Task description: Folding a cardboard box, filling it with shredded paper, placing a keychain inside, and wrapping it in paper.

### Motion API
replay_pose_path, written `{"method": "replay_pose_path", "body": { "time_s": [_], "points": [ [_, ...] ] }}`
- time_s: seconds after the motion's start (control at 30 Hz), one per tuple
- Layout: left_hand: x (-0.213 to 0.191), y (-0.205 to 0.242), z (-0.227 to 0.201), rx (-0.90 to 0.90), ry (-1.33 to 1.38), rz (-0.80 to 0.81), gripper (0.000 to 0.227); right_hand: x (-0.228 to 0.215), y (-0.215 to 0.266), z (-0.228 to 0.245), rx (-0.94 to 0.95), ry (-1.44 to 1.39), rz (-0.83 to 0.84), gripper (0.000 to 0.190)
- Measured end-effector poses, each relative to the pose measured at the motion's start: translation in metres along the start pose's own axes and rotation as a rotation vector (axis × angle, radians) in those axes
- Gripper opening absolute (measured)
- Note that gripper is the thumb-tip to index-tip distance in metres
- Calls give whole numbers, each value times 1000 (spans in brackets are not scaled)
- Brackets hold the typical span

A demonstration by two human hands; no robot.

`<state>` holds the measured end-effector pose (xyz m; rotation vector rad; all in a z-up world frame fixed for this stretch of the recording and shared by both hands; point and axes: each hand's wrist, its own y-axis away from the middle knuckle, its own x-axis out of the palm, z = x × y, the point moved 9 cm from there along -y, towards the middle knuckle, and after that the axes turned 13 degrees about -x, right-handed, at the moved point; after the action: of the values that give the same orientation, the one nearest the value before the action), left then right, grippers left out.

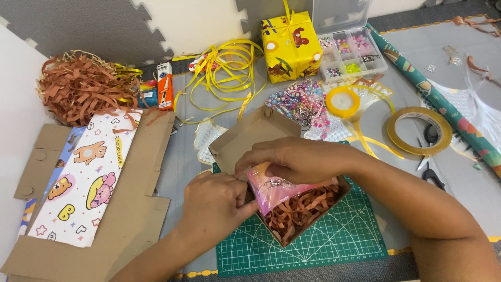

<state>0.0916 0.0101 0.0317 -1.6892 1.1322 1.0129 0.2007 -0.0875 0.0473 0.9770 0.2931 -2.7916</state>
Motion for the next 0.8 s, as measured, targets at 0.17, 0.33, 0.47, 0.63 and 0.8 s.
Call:
{"method": "replay_pose_path", "body": {
  "time_s": [0.17, 0.33, 0.47, 0.63, 0.8],
  "points": [
    [-15, -6, 10, -6, -19, 13, 63, -4, -1, -7, -51, 36, 28, 48],
    [-40, 4, -18, 147, 116, -25, 52, 4, -4, 3, -135, 72, 70, 48],
    [-20, 48, -70, 534, 207, 127, 38, 15, -2, 2, -163, 123, 95, 47],
    [18, 100, -104, 778, 89, 75, 45, 30, -4, 11, -213, 185, 161, 42],
    [7, 91, -98, 683, 88, -59, 10, 23, -5, 36, -306, 468, 55, 54]
  ]
}}
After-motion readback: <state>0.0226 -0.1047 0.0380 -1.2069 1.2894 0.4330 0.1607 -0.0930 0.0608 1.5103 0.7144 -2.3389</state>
